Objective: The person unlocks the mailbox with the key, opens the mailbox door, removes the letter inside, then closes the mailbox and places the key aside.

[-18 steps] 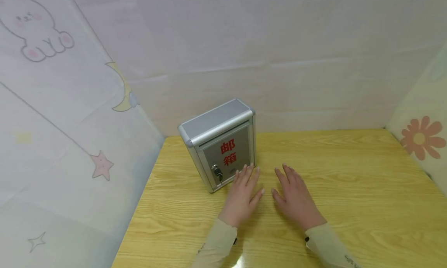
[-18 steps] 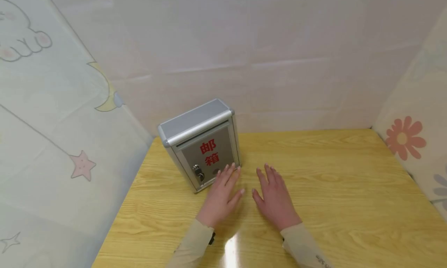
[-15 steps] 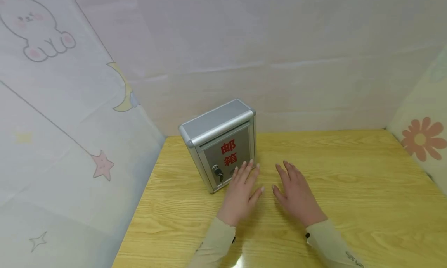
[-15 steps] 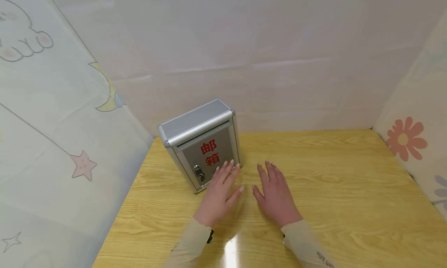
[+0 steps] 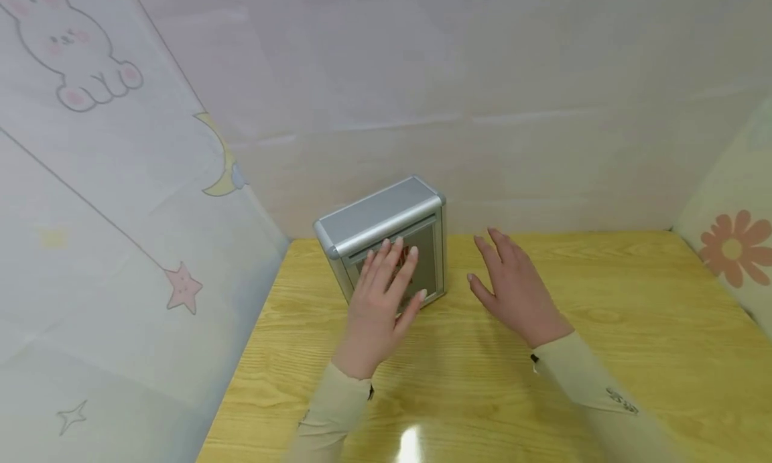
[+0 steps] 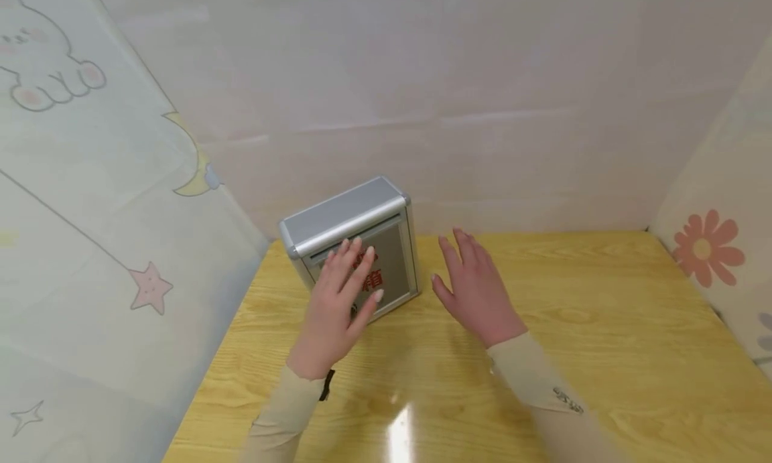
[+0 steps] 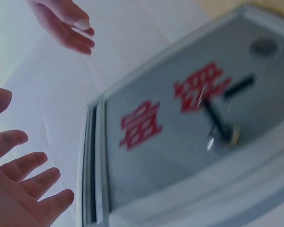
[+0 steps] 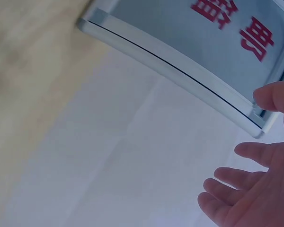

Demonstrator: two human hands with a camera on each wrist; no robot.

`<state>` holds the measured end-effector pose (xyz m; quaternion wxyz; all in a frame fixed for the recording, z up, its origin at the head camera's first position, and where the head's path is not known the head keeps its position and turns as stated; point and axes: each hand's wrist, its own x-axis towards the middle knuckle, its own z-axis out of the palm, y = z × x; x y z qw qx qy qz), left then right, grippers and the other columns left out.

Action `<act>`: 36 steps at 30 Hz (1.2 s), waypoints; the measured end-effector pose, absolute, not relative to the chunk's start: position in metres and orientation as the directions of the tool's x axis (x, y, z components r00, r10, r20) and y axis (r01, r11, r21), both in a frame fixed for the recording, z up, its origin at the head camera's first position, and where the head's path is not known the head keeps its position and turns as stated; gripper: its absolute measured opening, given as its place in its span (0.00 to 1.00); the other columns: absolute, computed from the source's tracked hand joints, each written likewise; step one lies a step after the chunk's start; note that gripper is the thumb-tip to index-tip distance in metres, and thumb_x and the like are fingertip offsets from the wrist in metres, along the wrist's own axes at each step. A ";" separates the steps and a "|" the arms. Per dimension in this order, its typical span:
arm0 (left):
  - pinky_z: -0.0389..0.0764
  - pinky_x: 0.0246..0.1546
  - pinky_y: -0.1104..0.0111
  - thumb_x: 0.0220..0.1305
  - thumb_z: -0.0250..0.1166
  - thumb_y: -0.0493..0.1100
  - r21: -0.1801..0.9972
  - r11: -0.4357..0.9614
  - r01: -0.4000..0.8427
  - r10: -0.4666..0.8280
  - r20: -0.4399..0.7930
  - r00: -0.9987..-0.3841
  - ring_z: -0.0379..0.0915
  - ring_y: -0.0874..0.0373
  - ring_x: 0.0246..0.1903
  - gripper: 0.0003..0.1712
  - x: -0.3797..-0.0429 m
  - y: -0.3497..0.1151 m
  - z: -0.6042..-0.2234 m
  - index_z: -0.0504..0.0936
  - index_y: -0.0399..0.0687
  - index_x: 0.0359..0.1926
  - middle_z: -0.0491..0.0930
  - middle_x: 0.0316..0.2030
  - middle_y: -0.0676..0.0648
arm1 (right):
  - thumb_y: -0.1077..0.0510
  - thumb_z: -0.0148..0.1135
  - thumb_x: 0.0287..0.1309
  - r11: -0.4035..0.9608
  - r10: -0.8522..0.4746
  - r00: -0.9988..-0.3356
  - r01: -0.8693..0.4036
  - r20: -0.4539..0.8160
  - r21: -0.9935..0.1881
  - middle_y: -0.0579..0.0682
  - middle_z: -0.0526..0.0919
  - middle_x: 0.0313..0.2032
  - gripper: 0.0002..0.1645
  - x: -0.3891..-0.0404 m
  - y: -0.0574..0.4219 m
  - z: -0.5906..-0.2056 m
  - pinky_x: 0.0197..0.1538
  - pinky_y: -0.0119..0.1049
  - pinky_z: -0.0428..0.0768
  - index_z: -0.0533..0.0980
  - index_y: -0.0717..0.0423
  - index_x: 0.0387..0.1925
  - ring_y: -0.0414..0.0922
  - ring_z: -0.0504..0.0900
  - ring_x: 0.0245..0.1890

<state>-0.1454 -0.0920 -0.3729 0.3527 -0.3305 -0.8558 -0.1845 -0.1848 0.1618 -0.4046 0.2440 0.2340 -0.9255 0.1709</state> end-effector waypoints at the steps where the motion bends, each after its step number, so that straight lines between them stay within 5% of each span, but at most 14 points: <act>1: 0.54 0.65 0.47 0.73 0.50 0.54 0.085 0.712 0.697 0.422 0.742 -0.522 0.52 0.40 0.68 0.32 -0.147 -0.097 -0.367 0.62 0.42 0.70 0.59 0.68 0.37 | 0.51 0.61 0.61 0.830 -0.353 -0.767 -0.521 0.536 -0.200 0.69 0.58 0.66 0.39 -0.188 0.161 -0.398 0.60 0.60 0.62 0.61 0.66 0.67 0.67 0.61 0.62; 10: 0.53 0.65 0.47 0.73 0.51 0.54 0.147 0.749 0.646 0.273 0.820 -0.503 0.52 0.41 0.68 0.31 -0.163 -0.137 -0.335 0.67 0.38 0.67 0.61 0.67 0.36 | 0.50 0.59 0.62 0.799 -0.391 -0.723 -0.574 0.570 -0.180 0.68 0.56 0.68 0.39 -0.211 0.142 -0.347 0.63 0.57 0.61 0.60 0.65 0.68 0.64 0.60 0.65; 24: 0.63 0.61 0.52 0.70 0.57 0.49 0.410 0.733 0.542 0.101 0.723 -0.683 0.56 0.46 0.67 0.25 -0.181 -0.165 -0.351 0.73 0.40 0.62 0.60 0.68 0.43 | 0.47 0.51 0.69 0.746 -0.404 -0.774 -0.587 0.488 -0.313 0.63 0.54 0.70 0.35 -0.239 0.107 -0.337 0.66 0.54 0.57 0.58 0.55 0.71 0.59 0.55 0.69; 36: 0.63 0.61 0.53 0.70 0.56 0.50 0.457 0.712 0.533 0.074 0.706 -0.705 0.55 0.47 0.67 0.25 -0.187 -0.169 -0.360 0.74 0.40 0.61 0.63 0.66 0.41 | 0.42 0.48 0.70 0.668 -0.372 -0.818 -0.564 0.438 -0.486 0.54 0.52 0.72 0.34 -0.251 0.097 -0.341 0.65 0.52 0.60 0.60 0.51 0.71 0.54 0.55 0.70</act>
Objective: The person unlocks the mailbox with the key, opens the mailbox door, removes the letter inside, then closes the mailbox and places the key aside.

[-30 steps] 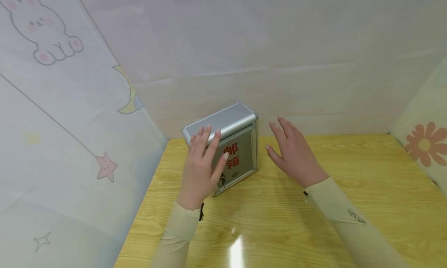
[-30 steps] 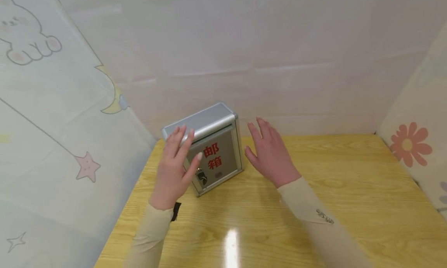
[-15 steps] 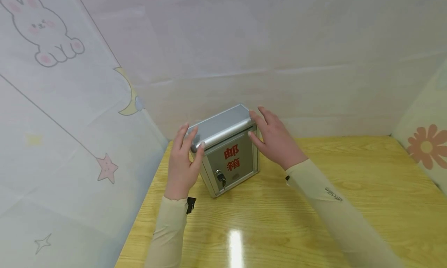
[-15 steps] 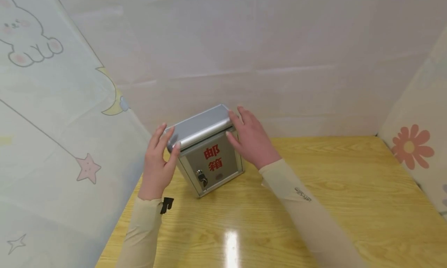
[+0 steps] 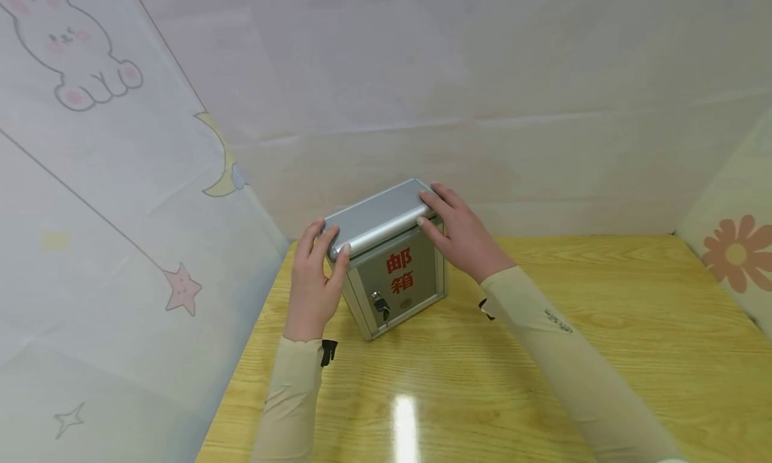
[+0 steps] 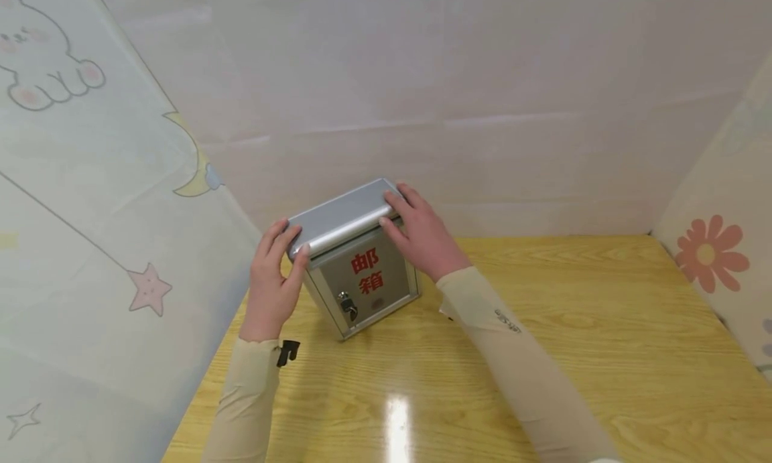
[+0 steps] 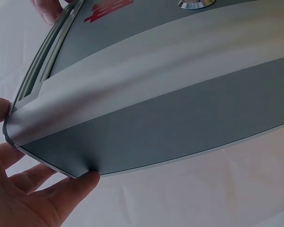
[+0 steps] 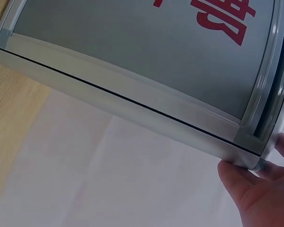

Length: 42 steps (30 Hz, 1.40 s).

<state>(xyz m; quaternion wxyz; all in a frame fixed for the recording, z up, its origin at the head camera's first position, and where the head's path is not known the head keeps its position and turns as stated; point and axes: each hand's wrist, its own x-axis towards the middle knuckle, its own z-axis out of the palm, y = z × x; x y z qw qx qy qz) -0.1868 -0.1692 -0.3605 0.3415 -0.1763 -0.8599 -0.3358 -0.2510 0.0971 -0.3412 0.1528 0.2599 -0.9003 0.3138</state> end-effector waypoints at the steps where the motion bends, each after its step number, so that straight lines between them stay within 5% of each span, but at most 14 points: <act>1: 0.63 0.61 0.53 0.70 0.56 0.50 0.456 0.711 0.535 0.075 0.707 -0.703 0.55 0.47 0.67 0.24 -0.187 -0.169 -0.360 0.74 0.40 0.61 0.63 0.66 0.40 | 0.42 0.48 0.70 0.666 -0.369 -0.821 -0.561 0.436 -0.492 0.54 0.52 0.72 0.34 -0.251 0.097 -0.342 0.65 0.52 0.61 0.60 0.51 0.71 0.54 0.55 0.70; 13: 0.62 0.63 0.55 0.71 0.55 0.51 0.459 0.696 0.552 0.076 0.717 -0.693 0.54 0.47 0.68 0.24 -0.193 -0.164 -0.365 0.75 0.40 0.60 0.65 0.64 0.39 | 0.42 0.48 0.70 0.679 -0.329 -0.832 -0.537 0.446 -0.501 0.55 0.53 0.72 0.34 -0.243 0.101 -0.345 0.62 0.53 0.65 0.60 0.52 0.71 0.56 0.58 0.68; 34: 0.57 0.65 0.57 0.70 0.56 0.54 0.579 0.485 0.655 0.192 0.660 -0.726 0.48 0.56 0.70 0.25 -0.221 -0.118 -0.367 0.75 0.47 0.62 0.64 0.66 0.46 | 0.45 0.53 0.68 0.723 -0.125 -0.785 -0.491 0.607 -0.486 0.55 0.60 0.69 0.32 -0.217 0.157 -0.361 0.60 0.54 0.67 0.66 0.55 0.67 0.53 0.60 0.68; 42: 0.62 0.63 0.62 0.69 0.58 0.51 0.671 0.350 0.653 0.250 0.605 -0.756 0.45 0.60 0.70 0.24 -0.233 -0.103 -0.365 0.75 0.46 0.62 0.62 0.67 0.46 | 0.48 0.55 0.67 0.745 -0.037 -0.776 -0.442 0.630 -0.500 0.55 0.62 0.68 0.29 -0.209 0.172 -0.364 0.57 0.56 0.69 0.69 0.54 0.65 0.56 0.65 0.64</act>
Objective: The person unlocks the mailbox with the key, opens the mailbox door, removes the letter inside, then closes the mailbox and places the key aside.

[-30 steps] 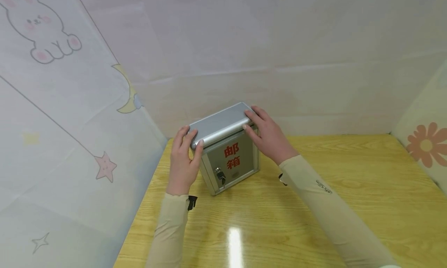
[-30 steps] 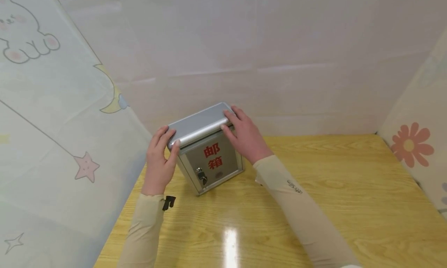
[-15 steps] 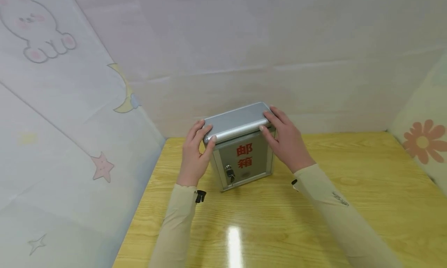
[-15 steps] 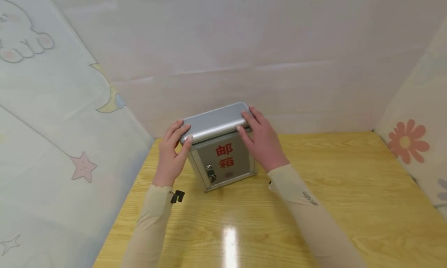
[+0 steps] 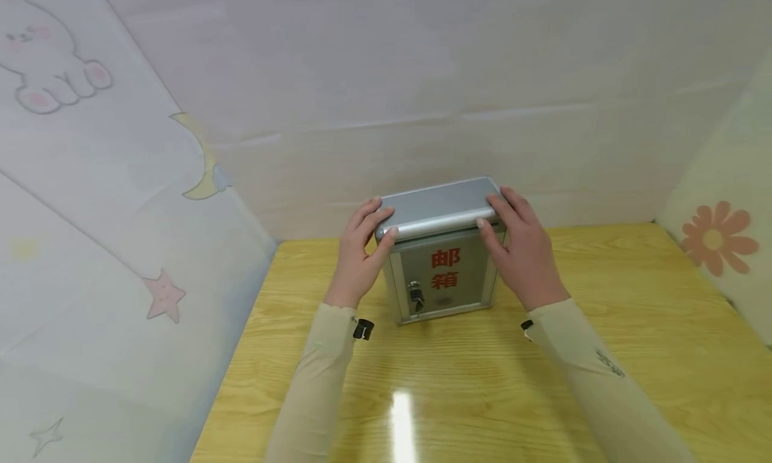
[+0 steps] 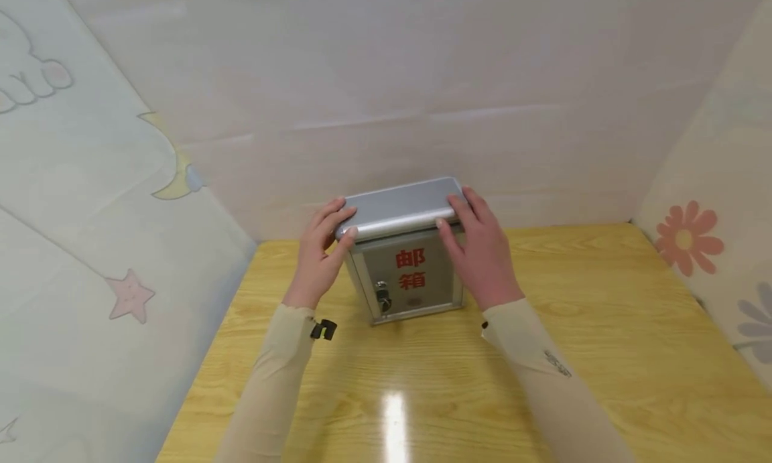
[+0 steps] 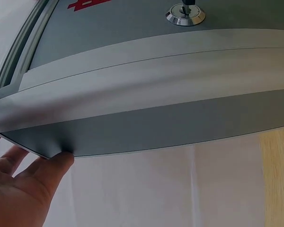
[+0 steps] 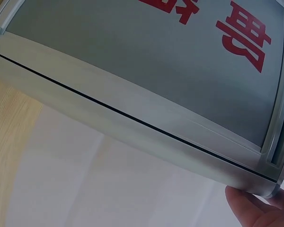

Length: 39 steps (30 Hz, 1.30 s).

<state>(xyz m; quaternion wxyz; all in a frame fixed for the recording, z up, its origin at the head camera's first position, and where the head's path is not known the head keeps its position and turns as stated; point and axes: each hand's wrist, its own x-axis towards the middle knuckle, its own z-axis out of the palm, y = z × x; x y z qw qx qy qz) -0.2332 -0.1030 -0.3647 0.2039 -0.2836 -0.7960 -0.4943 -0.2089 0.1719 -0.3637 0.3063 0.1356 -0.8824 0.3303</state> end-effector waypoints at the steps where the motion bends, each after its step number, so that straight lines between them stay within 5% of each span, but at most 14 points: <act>1: 0.62 0.62 0.63 0.69 0.58 0.50 0.681 0.335 0.651 0.258 0.599 -0.759 0.45 0.60 0.70 0.24 -0.235 -0.101 -0.365 0.75 0.46 0.61 0.62 0.67 0.46 | 0.48 0.55 0.67 0.746 -0.028 -0.774 -0.437 0.633 -0.502 0.55 0.63 0.68 0.29 -0.208 0.174 -0.364 0.57 0.56 0.69 0.69 0.54 0.65 0.57 0.65 0.64; 7: 0.62 0.63 0.62 0.69 0.59 0.43 0.709 0.273 0.650 0.311 0.574 -0.757 0.46 0.56 0.71 0.22 -0.240 -0.090 -0.361 0.75 0.45 0.62 0.61 0.68 0.46 | 0.49 0.56 0.67 0.771 0.007 -0.757 -0.413 0.654 -0.486 0.54 0.63 0.67 0.28 -0.201 0.186 -0.366 0.55 0.57 0.70 0.69 0.55 0.65 0.58 0.67 0.62; 15: 0.61 0.63 0.59 0.68 0.58 0.36 0.738 0.187 0.648 0.353 0.566 -0.745 0.46 0.54 0.71 0.21 -0.229 -0.080 -0.342 0.73 0.31 0.59 0.61 0.66 0.35 | 0.50 0.57 0.67 0.784 0.035 -0.751 -0.388 0.660 -0.484 0.56 0.64 0.66 0.28 -0.191 0.192 -0.366 0.53 0.58 0.71 0.70 0.55 0.64 0.58 0.67 0.63; 23: 0.66 0.59 0.52 0.70 0.58 0.48 0.721 0.244 0.649 0.364 0.552 -0.750 0.44 0.58 0.71 0.24 -0.246 -0.081 -0.365 0.73 0.48 0.64 0.59 0.69 0.48 | 0.51 0.59 0.65 0.789 0.052 -0.733 -0.387 0.679 -0.478 0.54 0.65 0.66 0.27 -0.188 0.194 -0.367 0.53 0.58 0.72 0.71 0.55 0.63 0.57 0.68 0.61; 39: 0.67 0.59 0.56 0.70 0.57 0.51 0.755 0.239 0.611 0.354 0.518 -0.779 0.42 0.59 0.71 0.25 -0.245 -0.080 -0.365 0.72 0.49 0.65 0.57 0.70 0.50 | 0.55 0.58 0.63 0.761 0.102 -0.675 -0.420 0.730 -0.494 0.62 0.67 0.63 0.25 -0.184 0.185 -0.363 0.57 0.58 0.67 0.73 0.62 0.59 0.61 0.65 0.61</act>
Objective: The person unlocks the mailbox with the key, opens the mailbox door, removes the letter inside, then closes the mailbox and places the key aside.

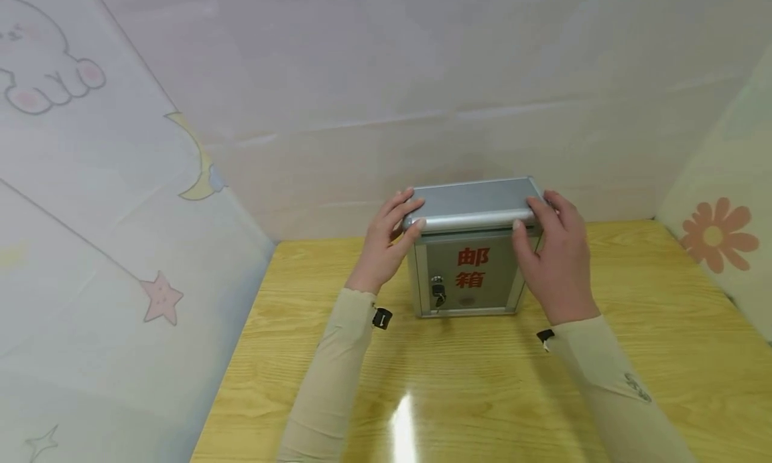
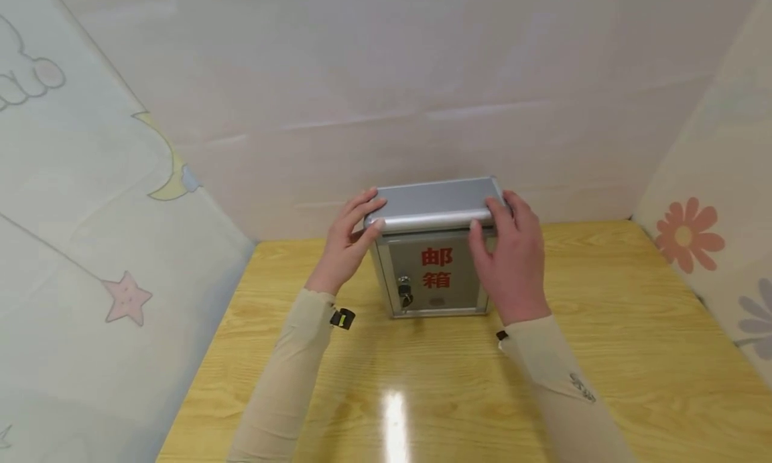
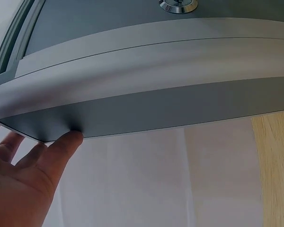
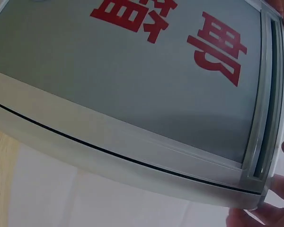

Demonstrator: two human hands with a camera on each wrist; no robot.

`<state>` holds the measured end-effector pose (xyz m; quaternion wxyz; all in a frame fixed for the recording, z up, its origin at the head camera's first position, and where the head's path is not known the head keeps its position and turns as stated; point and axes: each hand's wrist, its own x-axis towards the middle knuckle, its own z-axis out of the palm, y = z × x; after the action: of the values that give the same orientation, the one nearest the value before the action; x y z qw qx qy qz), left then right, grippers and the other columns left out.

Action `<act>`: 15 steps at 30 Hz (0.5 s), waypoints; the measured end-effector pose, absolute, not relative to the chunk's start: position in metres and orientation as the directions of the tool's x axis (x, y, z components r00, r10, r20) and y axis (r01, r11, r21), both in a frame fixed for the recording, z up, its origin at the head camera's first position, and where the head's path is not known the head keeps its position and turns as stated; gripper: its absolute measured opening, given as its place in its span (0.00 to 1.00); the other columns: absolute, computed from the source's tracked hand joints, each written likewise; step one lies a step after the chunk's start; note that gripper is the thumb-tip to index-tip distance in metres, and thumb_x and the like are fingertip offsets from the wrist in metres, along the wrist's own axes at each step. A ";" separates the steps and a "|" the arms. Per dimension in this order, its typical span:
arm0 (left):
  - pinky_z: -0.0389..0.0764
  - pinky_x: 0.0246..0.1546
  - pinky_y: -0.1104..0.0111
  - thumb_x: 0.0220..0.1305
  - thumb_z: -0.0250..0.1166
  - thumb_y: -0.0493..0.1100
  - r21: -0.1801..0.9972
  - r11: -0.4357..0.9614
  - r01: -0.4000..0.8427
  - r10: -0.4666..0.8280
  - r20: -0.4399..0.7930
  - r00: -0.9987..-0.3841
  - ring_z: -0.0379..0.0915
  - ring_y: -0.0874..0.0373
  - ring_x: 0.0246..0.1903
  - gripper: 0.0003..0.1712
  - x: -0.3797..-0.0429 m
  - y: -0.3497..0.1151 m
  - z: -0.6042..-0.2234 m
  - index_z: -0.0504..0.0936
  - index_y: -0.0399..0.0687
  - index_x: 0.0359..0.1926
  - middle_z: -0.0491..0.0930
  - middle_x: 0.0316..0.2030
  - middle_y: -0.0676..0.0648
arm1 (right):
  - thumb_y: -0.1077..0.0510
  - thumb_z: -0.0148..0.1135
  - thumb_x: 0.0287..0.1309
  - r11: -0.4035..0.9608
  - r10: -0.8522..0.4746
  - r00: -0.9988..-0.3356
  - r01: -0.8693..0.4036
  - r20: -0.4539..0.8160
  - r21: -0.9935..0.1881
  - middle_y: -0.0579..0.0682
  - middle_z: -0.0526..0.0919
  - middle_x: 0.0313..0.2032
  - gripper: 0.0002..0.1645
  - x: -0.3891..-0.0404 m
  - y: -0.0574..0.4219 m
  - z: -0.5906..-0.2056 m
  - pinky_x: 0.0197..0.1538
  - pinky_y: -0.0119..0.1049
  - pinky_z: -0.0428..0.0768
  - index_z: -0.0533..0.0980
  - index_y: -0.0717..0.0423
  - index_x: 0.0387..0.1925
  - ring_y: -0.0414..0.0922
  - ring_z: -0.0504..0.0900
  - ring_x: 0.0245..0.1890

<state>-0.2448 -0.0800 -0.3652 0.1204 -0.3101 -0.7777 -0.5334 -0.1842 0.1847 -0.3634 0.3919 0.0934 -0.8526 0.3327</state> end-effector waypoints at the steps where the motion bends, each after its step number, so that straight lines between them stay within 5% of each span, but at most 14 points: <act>1: 0.67 0.59 0.55 0.70 0.57 0.49 0.760 0.233 0.606 0.353 0.515 -0.781 0.42 0.57 0.72 0.25 -0.242 -0.079 -0.362 0.72 0.47 0.65 0.57 0.70 0.49 | 0.56 0.58 0.63 0.760 0.104 -0.664 -0.427 0.740 -0.490 0.62 0.67 0.63 0.24 -0.183 0.184 -0.363 0.57 0.58 0.66 0.73 0.63 0.58 0.61 0.65 0.61; 10: 0.66 0.59 0.51 0.69 0.57 0.36 0.780 0.210 0.590 0.357 0.500 -0.789 0.44 0.49 0.71 0.22 -0.225 -0.077 -0.343 0.71 0.37 0.63 0.57 0.70 0.41 | 0.55 0.52 0.59 0.720 0.012 -0.476 -0.606 0.879 -0.338 0.61 0.79 0.41 0.19 -0.165 0.163 -0.371 0.49 0.48 0.69 0.78 0.68 0.40 0.59 0.75 0.44; 15: 0.67 0.58 0.53 0.70 0.58 0.42 0.769 0.237 0.594 0.347 0.504 -0.791 0.46 0.58 0.70 0.23 -0.242 -0.079 -0.361 0.72 0.47 0.65 0.57 0.70 0.48 | 0.54 0.52 0.60 0.696 -0.151 -0.491 -0.670 0.858 -0.261 0.57 0.81 0.36 0.17 -0.160 0.142 -0.391 0.45 0.47 0.73 0.79 0.65 0.35 0.55 0.78 0.38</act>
<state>-0.2424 -0.0790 -0.3613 0.1146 -0.3025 -0.7781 -0.5384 -0.1602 0.1420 -0.3907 0.4362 0.2531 -0.8109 0.2969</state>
